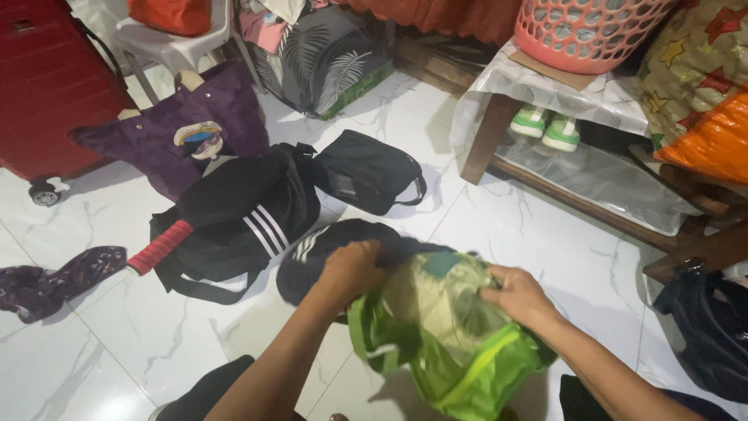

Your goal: The person packs a dark blue backpack with a green mesh shoe bag containing white sneakers. They place the shoe bag into the backpack, then add a small black pouch, and finally zip the backpack closed.

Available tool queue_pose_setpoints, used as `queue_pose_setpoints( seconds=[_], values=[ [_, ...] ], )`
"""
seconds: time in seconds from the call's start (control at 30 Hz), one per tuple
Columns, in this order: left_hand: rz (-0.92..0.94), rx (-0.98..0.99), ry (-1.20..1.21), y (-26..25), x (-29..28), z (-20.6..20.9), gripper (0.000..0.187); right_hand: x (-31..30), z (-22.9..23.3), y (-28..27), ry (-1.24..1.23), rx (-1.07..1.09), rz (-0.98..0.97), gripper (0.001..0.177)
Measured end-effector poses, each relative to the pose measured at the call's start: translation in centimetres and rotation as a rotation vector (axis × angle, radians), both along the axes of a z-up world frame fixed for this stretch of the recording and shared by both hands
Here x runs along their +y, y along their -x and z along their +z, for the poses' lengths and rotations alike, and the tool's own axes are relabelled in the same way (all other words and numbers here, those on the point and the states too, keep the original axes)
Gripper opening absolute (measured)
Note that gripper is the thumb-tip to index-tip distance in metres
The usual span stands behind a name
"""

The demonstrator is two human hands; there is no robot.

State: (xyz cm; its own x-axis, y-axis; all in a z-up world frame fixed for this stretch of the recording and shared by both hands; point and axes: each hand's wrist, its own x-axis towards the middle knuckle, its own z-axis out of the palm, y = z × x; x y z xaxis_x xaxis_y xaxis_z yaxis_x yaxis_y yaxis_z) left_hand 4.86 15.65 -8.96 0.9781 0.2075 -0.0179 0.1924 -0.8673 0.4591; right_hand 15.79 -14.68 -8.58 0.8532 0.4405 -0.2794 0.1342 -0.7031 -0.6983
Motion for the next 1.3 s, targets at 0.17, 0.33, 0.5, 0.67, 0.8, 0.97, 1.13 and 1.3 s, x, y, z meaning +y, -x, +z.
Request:
queue_pose_setpoints(
  seconds=[0.17,0.33,0.5,0.67,0.8,0.97,1.13,1.3],
  values=[
    [0.148,-0.220,-0.010,-0.7,0.3,-1.4,0.029,0.2,-0.5,-1.4,-0.284,0.250,-0.175,0.030],
    [0.057,-0.174,0.327,-0.8,-2.2,-3.0,0.031,1.8,-1.0,-1.2,0.096,0.053,-0.174,0.043],
    [0.092,-0.196,0.112,-2.9,-3.1,-6.2,0.044,3.8,-1.0,1.5,0.262,-0.414,0.162,0.044],
    [0.200,-0.179,0.006,-6.2,-1.6,-8.8,0.057,5.4,0.6,4.4,0.307,-0.363,0.240,0.038],
    [0.146,-0.218,-0.100,-8.4,-1.6,-8.5,0.020,6.3,2.0,5.1,0.276,-0.502,0.379,0.034],
    [-0.040,-0.350,-0.082,-8.0,-6.4,-5.9,0.014,5.6,1.5,4.2,0.379,-0.441,0.362,0.034],
    [-0.122,-0.310,0.082,-4.8,-10.7,-2.2,0.020,4.4,-0.1,3.1,0.418,-0.587,0.375,0.015],
    [-0.008,-0.369,0.327,-3.9,-9.6,0.5,0.031,3.5,4.3,0.9,0.537,-0.593,0.421,0.047]
  ],
)
